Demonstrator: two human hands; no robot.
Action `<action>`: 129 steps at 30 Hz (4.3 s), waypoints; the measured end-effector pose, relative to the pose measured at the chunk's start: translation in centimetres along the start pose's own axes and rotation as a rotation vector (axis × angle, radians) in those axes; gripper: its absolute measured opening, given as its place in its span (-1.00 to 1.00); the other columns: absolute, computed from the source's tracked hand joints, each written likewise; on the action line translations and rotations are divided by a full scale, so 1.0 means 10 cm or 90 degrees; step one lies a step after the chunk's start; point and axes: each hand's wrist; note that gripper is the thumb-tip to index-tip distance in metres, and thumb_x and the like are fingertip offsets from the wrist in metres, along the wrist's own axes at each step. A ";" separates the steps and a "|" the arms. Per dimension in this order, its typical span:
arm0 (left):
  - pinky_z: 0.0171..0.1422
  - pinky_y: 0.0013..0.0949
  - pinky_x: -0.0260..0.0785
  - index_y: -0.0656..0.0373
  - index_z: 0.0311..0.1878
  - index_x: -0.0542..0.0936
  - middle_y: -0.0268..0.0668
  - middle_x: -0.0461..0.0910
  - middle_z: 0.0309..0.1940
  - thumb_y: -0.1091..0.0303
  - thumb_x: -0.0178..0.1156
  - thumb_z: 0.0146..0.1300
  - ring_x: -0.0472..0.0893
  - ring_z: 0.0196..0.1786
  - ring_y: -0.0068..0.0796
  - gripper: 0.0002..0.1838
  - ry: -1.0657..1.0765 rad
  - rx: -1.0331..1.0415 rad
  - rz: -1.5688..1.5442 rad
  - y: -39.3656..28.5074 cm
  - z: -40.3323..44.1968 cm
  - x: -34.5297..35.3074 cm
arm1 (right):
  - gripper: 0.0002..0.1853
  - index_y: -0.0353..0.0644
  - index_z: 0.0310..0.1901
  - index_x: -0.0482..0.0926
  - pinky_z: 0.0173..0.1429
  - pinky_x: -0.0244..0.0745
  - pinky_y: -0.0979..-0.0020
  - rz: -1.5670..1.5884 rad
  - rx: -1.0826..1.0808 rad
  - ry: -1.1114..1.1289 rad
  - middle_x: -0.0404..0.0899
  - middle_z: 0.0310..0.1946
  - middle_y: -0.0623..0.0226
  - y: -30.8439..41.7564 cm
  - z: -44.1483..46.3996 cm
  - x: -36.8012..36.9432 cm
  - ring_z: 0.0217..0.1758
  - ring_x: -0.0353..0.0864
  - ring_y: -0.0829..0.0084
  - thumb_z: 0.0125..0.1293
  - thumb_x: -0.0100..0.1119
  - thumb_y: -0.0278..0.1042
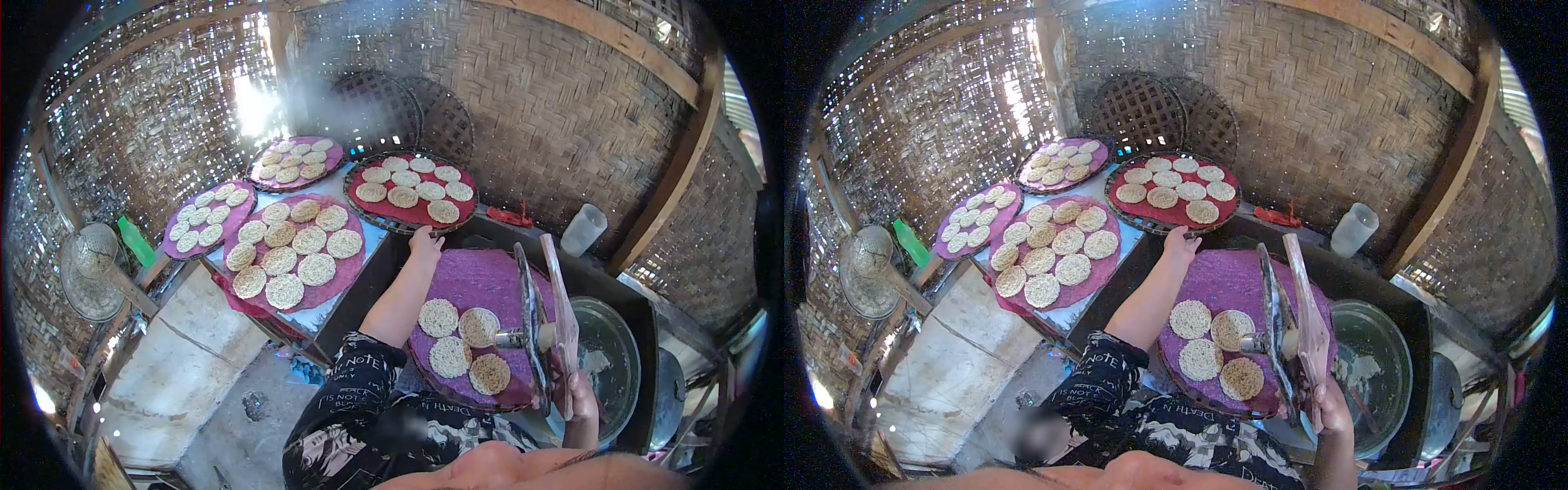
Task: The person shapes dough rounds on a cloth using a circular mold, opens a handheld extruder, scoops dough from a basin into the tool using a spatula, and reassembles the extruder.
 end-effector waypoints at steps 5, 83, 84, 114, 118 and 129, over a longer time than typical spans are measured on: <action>0.34 -0.05 -0.01 0.22 0.27 0.13 -0.07 0.14 0.25 0.28 0.05 0.12 0.06 0.35 -0.13 -0.37 -0.105 -0.029 0.140 -0.05 -0.92 0.63 | -0.18 -0.25 0.07 0.33 -0.09 0.39 0.38 0.016 -0.013 -0.016 0.42 -0.15 0.33 0.23 -0.01 0.23 -0.14 0.45 0.39 -0.12 0.31 0.21; -0.02 -0.18 0.23 0.15 -0.35 0.33 -0.30 0.39 -0.58 0.49 0.24 -0.04 0.43 -0.47 -0.39 -0.74 0.431 0.462 0.651 -1.05 -2.40 -1.03 | -0.76 -0.14 -0.15 0.49 -0.59 0.11 0.66 -0.061 0.134 -0.320 0.49 -0.46 0.53 -0.58 0.39 -1.20 -0.53 0.34 0.73 0.19 0.12 -0.24; -0.01 -0.18 0.22 0.16 -0.34 0.34 -0.29 0.39 -0.57 0.48 0.24 -0.04 0.43 -0.46 -0.38 -0.74 0.431 0.463 0.649 -1.02 -2.46 -0.96 | -0.76 -0.15 -0.13 0.48 -0.58 0.15 0.64 -0.049 0.138 -0.313 0.50 -0.45 0.51 -0.59 0.37 -1.20 -0.52 0.36 0.71 0.20 0.10 -0.26; 0.25 -0.09 0.15 0.17 0.00 0.44 -0.20 0.56 -0.23 -0.20 0.12 0.02 0.45 0.05 -0.14 -0.35 0.479 -0.212 0.056 -0.12 -2.65 0.83 | -0.30 -0.12 0.14 0.27 -0.33 0.49 0.35 0.094 0.357 0.153 0.52 -0.27 0.14 0.08 0.02 0.42 -0.41 0.54 0.37 0.26 -0.45 0.34; 0.12 -0.14 0.27 0.14 -0.08 0.48 -0.30 0.53 -0.45 -0.40 -0.22 0.13 0.53 -0.20 -0.21 -0.26 0.565 -0.286 -0.146 0.01 -2.30 0.64 | -0.30 -0.14 0.10 0.30 -0.38 0.50 0.36 0.033 0.437 0.154 0.54 -0.32 0.14 0.21 0.12 0.27 -0.44 0.55 0.37 0.26 -0.41 0.34; -0.24 -0.29 0.29 -0.01 -0.24 0.53 -0.47 0.23 -0.75 -0.37 -0.14 0.12 0.33 -0.56 -0.49 -0.40 0.295 -0.198 -0.108 0.26 -2.27 0.28 | -0.33 -0.26 -0.11 0.46 -0.49 0.50 0.46 -0.226 0.478 0.096 0.55 -0.48 0.22 0.36 0.22 0.29 -0.54 0.55 0.46 0.30 -0.36 0.27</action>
Point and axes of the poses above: each hand's wrist, its own z-axis towards the middle knuckle, its own x-axis out of the palm, y = z × x
